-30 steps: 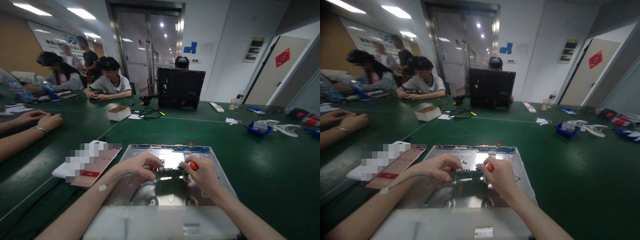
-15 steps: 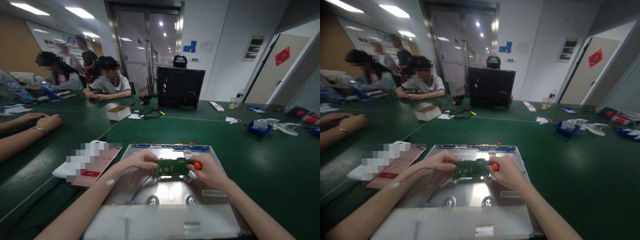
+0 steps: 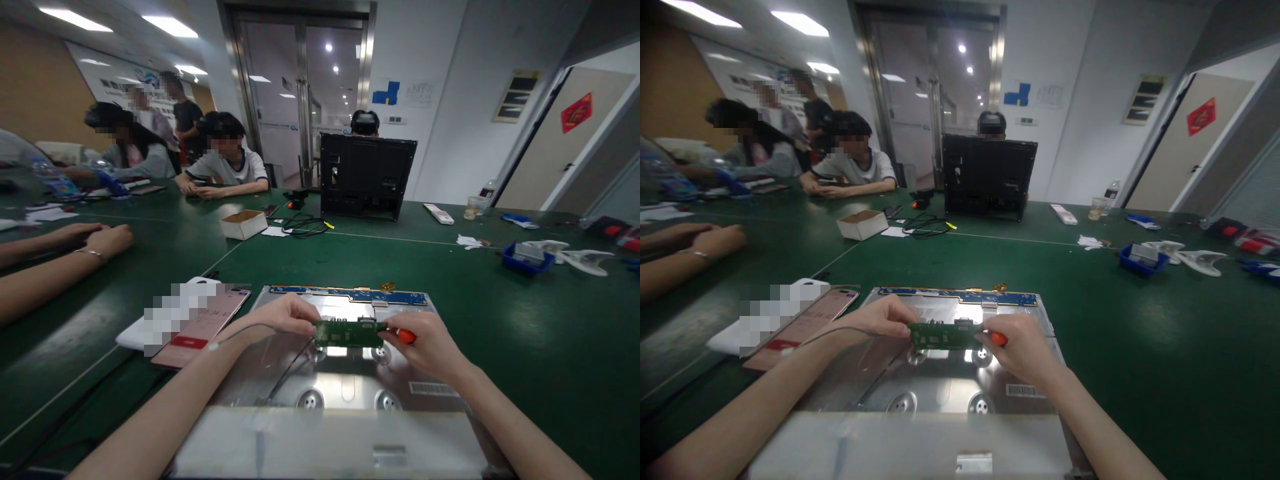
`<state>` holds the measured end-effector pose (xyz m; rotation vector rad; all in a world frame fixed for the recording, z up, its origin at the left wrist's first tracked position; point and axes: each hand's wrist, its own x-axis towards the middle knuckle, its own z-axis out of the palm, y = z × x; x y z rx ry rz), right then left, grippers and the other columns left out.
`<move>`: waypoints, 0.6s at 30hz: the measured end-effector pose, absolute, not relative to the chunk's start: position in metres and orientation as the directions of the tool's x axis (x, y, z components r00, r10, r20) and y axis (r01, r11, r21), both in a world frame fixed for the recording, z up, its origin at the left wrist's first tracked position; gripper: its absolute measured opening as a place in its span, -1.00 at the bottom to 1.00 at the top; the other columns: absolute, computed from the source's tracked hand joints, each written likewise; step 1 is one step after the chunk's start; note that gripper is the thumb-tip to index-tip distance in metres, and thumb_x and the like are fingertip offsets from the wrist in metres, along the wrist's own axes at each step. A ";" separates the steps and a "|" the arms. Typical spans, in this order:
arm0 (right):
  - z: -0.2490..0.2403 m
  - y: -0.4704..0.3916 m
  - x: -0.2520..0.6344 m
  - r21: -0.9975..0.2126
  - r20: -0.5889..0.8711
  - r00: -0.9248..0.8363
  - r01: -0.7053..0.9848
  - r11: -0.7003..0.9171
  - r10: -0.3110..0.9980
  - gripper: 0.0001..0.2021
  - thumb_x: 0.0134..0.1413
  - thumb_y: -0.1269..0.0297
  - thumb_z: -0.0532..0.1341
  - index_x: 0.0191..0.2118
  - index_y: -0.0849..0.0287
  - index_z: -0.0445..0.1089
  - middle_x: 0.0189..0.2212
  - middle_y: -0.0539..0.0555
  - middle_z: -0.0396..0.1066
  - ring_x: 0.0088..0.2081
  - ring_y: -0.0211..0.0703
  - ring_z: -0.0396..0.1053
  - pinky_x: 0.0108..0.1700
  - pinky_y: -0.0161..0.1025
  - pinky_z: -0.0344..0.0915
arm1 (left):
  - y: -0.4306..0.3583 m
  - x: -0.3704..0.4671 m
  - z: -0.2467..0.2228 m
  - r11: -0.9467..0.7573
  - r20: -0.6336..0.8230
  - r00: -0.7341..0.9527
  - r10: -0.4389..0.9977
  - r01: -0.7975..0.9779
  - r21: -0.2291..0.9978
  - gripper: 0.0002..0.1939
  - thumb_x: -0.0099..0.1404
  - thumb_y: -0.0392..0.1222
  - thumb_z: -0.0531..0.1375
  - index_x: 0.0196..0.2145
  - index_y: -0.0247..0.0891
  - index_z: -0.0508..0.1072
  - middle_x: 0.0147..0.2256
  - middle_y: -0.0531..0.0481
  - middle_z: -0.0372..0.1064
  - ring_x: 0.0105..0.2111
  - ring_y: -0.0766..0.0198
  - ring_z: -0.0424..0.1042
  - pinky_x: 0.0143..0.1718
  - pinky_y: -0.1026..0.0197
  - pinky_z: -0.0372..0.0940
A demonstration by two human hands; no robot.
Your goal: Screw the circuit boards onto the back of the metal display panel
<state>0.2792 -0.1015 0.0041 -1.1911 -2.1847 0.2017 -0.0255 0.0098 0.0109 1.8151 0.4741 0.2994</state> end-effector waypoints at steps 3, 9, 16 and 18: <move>0.007 -0.103 0.284 -0.405 0.427 -0.479 0.657 0.636 0.767 -0.79 0.27 0.29 0.20 -0.34 0.13 0.56 -0.50 0.03 0.51 -0.49 -0.26 0.39 -0.39 -0.31 0.20 | 0.008 -0.025 0.011 -0.250 0.004 0.886 0.463 0.126 0.960 -0.74 0.13 -0.01 0.43 -0.31 -0.25 0.67 -0.38 -0.02 0.51 -0.36 0.24 0.41 -0.29 0.24 0.26; 0.026 -0.109 0.284 -0.524 0.106 -0.538 0.684 0.507 0.836 -0.87 0.07 0.36 0.36 -0.27 0.01 0.65 -0.40 0.01 0.61 -0.41 -0.19 0.47 -0.26 -0.23 0.30 | -0.005 -0.020 0.011 -0.203 -0.091 0.909 0.408 0.187 0.961 -0.65 0.01 -0.01 0.50 -0.27 -0.20 0.64 -0.28 -0.01 0.48 -0.35 0.27 0.38 -0.34 0.26 0.24; 0.026 -0.106 0.282 -0.479 -0.127 -0.459 0.805 0.350 0.879 -0.71 0.01 0.23 0.44 -0.09 -0.03 0.63 -0.21 0.07 0.64 -0.20 0.03 0.51 -0.16 -0.12 0.31 | -0.012 -0.018 0.021 -0.407 -0.226 0.901 0.369 0.376 0.832 -0.37 -0.11 0.13 0.53 -0.10 -0.12 0.54 -0.09 0.01 0.43 -0.26 0.21 0.36 -0.29 0.24 0.23; 0.025 -0.104 0.282 -0.454 -0.148 -0.436 0.827 0.331 0.887 -0.71 0.05 0.22 0.42 -0.06 -0.01 0.61 -0.20 0.10 0.63 -0.18 0.05 0.51 -0.14 -0.10 0.31 | -0.015 -0.016 0.021 -0.430 -0.249 0.879 0.405 0.424 0.797 -0.35 -0.10 0.16 0.52 -0.09 -0.13 0.51 -0.14 0.03 0.41 -0.30 0.23 0.34 -0.34 0.25 0.21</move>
